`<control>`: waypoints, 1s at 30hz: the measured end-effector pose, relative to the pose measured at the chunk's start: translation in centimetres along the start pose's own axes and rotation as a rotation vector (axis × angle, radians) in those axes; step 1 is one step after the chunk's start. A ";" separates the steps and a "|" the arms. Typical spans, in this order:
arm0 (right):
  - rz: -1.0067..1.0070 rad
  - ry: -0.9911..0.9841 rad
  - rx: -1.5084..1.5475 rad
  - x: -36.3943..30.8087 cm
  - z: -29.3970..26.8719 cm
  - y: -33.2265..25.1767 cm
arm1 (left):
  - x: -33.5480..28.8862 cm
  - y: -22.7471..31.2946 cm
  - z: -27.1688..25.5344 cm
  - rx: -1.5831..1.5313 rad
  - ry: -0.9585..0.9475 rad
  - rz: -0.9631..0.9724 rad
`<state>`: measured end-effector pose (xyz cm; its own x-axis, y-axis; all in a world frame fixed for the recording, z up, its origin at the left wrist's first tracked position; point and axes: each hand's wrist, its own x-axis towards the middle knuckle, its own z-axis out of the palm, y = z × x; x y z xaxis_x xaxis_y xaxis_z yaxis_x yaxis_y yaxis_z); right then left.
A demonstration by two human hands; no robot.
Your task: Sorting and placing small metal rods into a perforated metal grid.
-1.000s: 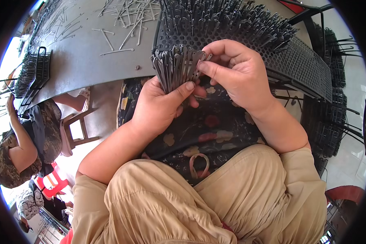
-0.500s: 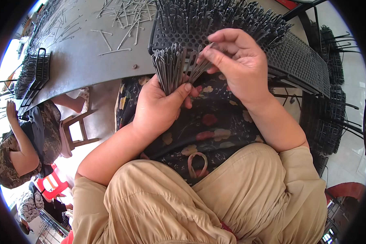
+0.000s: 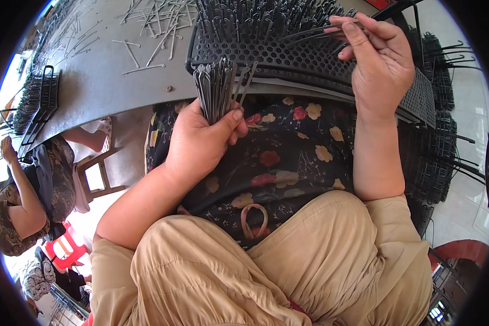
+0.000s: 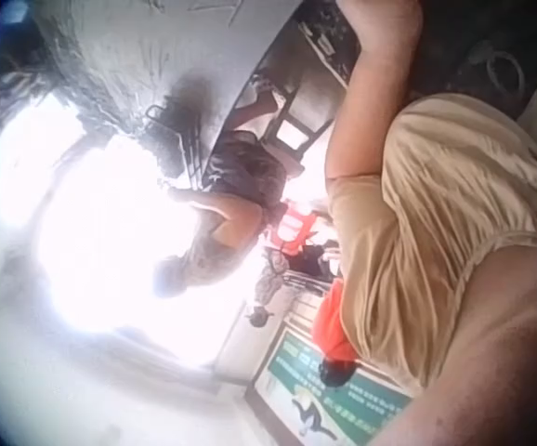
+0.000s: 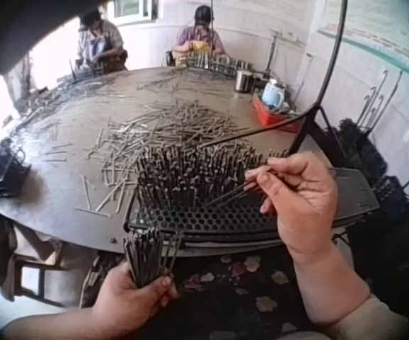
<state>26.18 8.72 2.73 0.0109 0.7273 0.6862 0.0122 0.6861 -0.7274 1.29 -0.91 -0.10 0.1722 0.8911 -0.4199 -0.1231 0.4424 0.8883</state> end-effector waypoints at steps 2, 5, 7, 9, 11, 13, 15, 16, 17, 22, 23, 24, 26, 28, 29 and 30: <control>0.056 -0.047 0.004 -0.2 0.2 0.3 | 0.1 0.0 0.0 0.000 0.000 -0.009; 0.068 -0.126 -0.048 -0.5 0.4 0.5 | 0.2 -0.1 0.0 -0.001 0.000 -0.010; 0.036 -0.113 -0.046 -0.2 0.2 0.2 | 0.1 0.2 0.0 0.001 0.009 -0.014; 0.003 -0.101 -0.044 0.0 -0.3 0.2 | 0.0 0.3 -0.1 0.001 0.016 -0.019; 0.032 -0.091 -0.054 0.1 -0.8 0.5 | 0.1 0.3 -0.2 -0.020 0.022 -0.028; 0.032 -0.090 -0.055 0.0 -0.9 0.5 | 0.1 0.2 -0.2 -0.029 0.024 -0.025; 0.034 -0.091 -0.053 0.0 -1.0 0.4 | 0.2 0.2 -0.3 -0.039 0.029 -0.023; 0.062 -0.072 -0.062 -0.1 -1.2 0.4 | 0.3 0.1 -0.4 -0.024 0.024 -0.016; 0.091 -0.054 -0.071 -0.1 -1.2 0.3 | 0.3 0.1 -0.5 -0.010 0.018 -0.009; 0.030 -0.033 -0.030 -0.7 1.6 0.4 | 0.4 0.3 -0.6 -0.045 0.007 -0.043; -0.012 -0.058 0.018 -0.8 2.0 0.5 | 0.5 0.2 -0.6 -0.038 0.003 -0.048; -0.030 -0.091 0.011 -0.6 2.0 0.5 | 0.4 0.2 -0.6 -0.040 0.004 -0.047; -0.015 -0.054 -0.013 -0.3 1.4 0.4 | 0.3 0.1 -0.7 -0.044 0.009 -0.020; 0.000 -0.014 -0.038 -0.2 0.9 0.4 | 0.4 0.1 -0.8 -0.055 0.006 -0.029; 0.021 0.005 -0.023 -0.3 0.8 0.5 | 0.5 0.1 -0.8 -0.064 0.004 -0.038; 0.043 0.024 -0.007 -0.4 0.6 0.6 | 0.5 0.1 -0.8 -0.066 0.005 -0.039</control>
<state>25.58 8.82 2.05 0.0355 0.7554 0.6543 0.0184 0.6541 -0.7562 0.57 -0.31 -0.34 0.1735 0.8735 -0.4548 -0.1804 0.4822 0.8573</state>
